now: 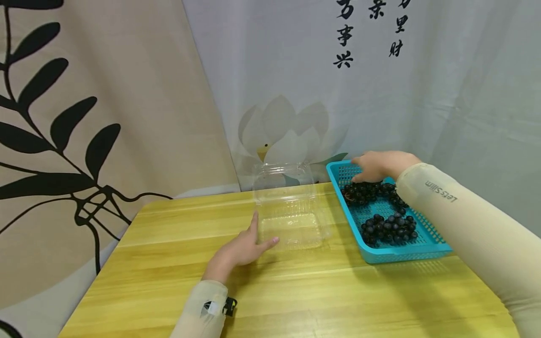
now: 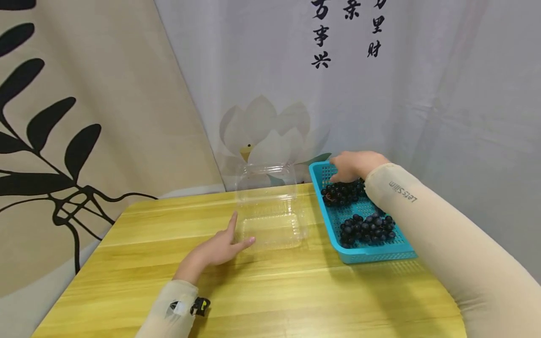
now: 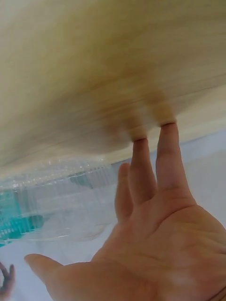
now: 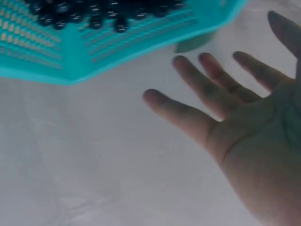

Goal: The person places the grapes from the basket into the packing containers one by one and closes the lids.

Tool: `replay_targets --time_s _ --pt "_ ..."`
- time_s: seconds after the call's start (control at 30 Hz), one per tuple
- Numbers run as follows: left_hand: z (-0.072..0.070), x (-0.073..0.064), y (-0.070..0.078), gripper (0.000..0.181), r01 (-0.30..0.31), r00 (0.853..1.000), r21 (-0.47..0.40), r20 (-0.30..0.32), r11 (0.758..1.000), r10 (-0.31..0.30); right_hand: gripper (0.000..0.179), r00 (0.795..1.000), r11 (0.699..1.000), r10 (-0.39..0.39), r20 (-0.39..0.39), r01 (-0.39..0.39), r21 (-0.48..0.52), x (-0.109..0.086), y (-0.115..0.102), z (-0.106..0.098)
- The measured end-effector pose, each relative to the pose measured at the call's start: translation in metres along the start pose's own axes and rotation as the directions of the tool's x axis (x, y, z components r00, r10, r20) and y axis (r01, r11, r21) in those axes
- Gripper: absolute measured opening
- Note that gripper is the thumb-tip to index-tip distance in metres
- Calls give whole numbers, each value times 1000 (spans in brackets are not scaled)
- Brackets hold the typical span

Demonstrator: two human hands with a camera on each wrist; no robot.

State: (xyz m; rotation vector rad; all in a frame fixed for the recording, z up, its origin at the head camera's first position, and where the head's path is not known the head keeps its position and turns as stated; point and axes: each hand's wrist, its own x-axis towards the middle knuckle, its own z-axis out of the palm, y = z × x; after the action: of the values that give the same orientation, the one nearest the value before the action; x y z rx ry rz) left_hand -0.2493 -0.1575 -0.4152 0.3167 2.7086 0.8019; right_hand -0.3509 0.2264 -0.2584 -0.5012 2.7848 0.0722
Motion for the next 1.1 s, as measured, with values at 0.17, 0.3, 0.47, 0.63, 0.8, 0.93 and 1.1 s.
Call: replay_targets --time_s 0.17,0.3,0.47,0.63,0.8,0.93,1.1 --pt "-4 1 -3 119 6 1000 23 6 1000 -6 76 1000 1000 -11 -24 11 15 13 16 6" --pt "-6 1 -4 120 23 1000 41 18 999 -24 75 1000 999 9 -26 -8 33 21 28 17" --pt "-7 2 -3 122 55 998 86 20 995 -57 78 998 995 62 -2 -62 78 25 41 33" --pt "-10 4 -2 124 73 997 116 -3 991 -74 83 996 991 84 -4 -83 105 30 52 42" --pt "-9 7 -3 123 91 996 105 -7 990 -90 85 996 990 94 13 -94 103 40 61 50" --pt "-7 9 -4 123 82 997 102 -1 991 -83 86 997 989 78 19 -80 122 48 68 59" --pt "-7 10 -4 121 94 996 118 -11 989 -93 83 999 992 45 5 -45 116 56 70 64"
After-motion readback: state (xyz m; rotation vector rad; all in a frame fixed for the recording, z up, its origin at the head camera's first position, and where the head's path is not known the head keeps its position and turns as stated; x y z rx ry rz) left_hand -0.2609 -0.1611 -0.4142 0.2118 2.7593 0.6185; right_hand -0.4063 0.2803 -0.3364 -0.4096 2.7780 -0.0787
